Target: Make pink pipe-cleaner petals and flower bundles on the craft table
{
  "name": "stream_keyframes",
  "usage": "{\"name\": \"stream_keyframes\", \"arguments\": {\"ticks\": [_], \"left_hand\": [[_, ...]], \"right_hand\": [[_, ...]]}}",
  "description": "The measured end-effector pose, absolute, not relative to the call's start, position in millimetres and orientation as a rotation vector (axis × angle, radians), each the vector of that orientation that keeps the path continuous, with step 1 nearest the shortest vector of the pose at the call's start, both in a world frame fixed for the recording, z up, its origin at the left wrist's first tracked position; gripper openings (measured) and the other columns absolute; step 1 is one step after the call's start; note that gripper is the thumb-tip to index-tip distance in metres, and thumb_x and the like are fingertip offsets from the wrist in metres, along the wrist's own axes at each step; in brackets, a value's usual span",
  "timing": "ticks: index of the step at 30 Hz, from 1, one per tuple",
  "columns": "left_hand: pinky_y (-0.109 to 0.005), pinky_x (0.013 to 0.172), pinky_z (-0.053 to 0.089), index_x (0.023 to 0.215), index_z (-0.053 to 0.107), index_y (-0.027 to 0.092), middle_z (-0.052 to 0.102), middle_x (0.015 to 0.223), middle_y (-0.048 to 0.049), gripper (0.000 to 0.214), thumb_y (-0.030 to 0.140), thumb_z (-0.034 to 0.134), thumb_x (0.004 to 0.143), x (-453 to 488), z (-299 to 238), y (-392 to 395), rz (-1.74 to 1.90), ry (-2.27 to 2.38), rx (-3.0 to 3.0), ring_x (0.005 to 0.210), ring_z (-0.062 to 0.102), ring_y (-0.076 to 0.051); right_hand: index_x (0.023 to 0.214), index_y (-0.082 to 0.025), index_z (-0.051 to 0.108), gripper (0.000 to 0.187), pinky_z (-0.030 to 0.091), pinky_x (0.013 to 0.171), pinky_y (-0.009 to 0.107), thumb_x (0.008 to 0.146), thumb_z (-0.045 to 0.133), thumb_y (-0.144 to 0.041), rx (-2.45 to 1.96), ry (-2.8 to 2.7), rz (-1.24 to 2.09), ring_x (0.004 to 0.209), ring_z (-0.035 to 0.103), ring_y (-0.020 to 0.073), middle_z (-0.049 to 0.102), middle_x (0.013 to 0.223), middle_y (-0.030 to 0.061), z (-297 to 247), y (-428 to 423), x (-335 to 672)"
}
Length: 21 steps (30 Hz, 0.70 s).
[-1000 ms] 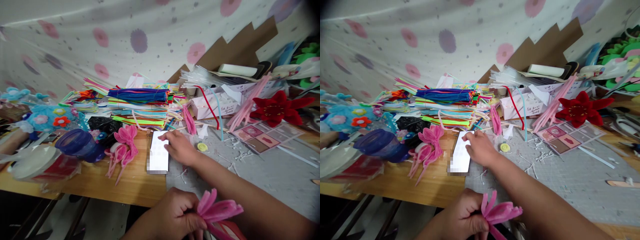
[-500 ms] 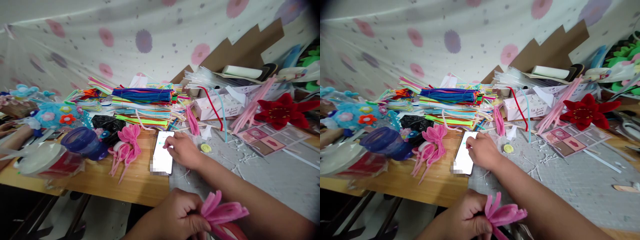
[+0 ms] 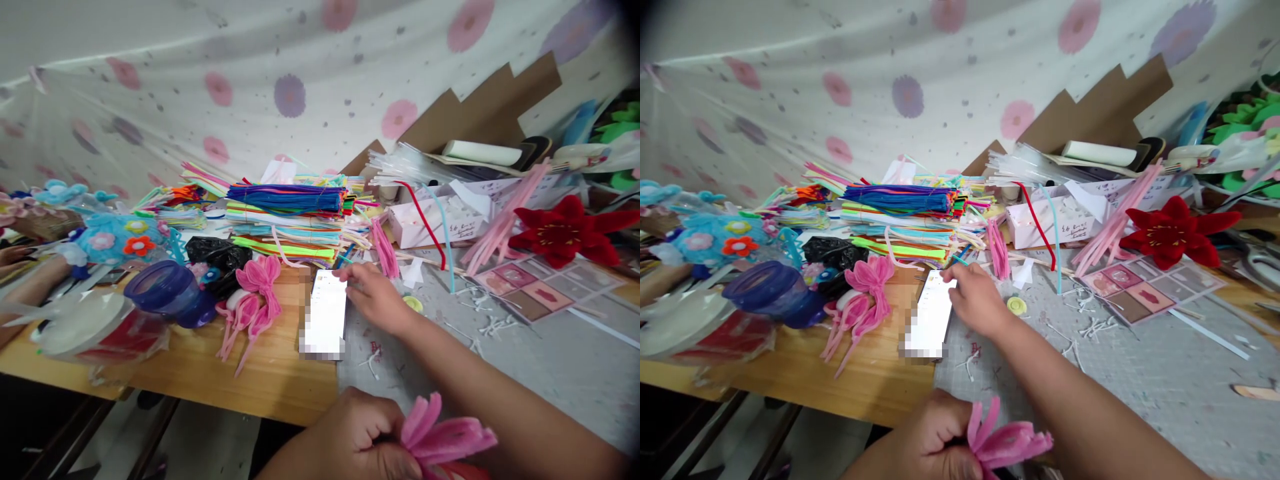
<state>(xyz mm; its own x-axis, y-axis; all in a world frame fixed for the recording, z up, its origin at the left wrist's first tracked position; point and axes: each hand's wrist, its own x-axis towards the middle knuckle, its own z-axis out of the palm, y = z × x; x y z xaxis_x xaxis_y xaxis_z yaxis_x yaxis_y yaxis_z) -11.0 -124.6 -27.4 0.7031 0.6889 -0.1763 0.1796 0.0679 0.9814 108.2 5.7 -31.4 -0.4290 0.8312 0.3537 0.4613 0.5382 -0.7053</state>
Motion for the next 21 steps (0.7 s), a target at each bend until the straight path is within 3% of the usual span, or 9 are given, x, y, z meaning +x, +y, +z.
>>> {"name": "stream_keyframes", "arguments": {"ticks": [12,21], "left_hand": [[-0.021,0.059,0.043,0.088,0.066,0.008,0.060,0.071,-0.0060,0.071,0.073,0.040,0.072,-10.9,-27.3,-126.3,0.397,0.782,1.483,0.064,0.055,-0.012],[-0.020,0.055,0.041,0.088,0.066,0.008,0.060,0.070,-0.0053,0.069,0.071,0.041,0.074,-11.9,-30.8,-127.6,0.400,0.773,1.487,0.062,0.056,-0.012]], "right_hand": [[0.089,-0.021,0.052,0.015,0.042,0.079,0.034,0.078,0.045,-0.013,-1.121,-1.938,0.708,0.088,0.053,0.0198,0.061,0.086,0.0044,-36.1,17.2,118.6],[0.089,-0.020,0.052,0.017,0.042,0.080,0.034,0.077,0.047,-0.010,-1.122,-1.974,0.698,0.090,0.052,0.0205,0.062,0.088,0.0049,-36.0,18.8,117.1]]}}
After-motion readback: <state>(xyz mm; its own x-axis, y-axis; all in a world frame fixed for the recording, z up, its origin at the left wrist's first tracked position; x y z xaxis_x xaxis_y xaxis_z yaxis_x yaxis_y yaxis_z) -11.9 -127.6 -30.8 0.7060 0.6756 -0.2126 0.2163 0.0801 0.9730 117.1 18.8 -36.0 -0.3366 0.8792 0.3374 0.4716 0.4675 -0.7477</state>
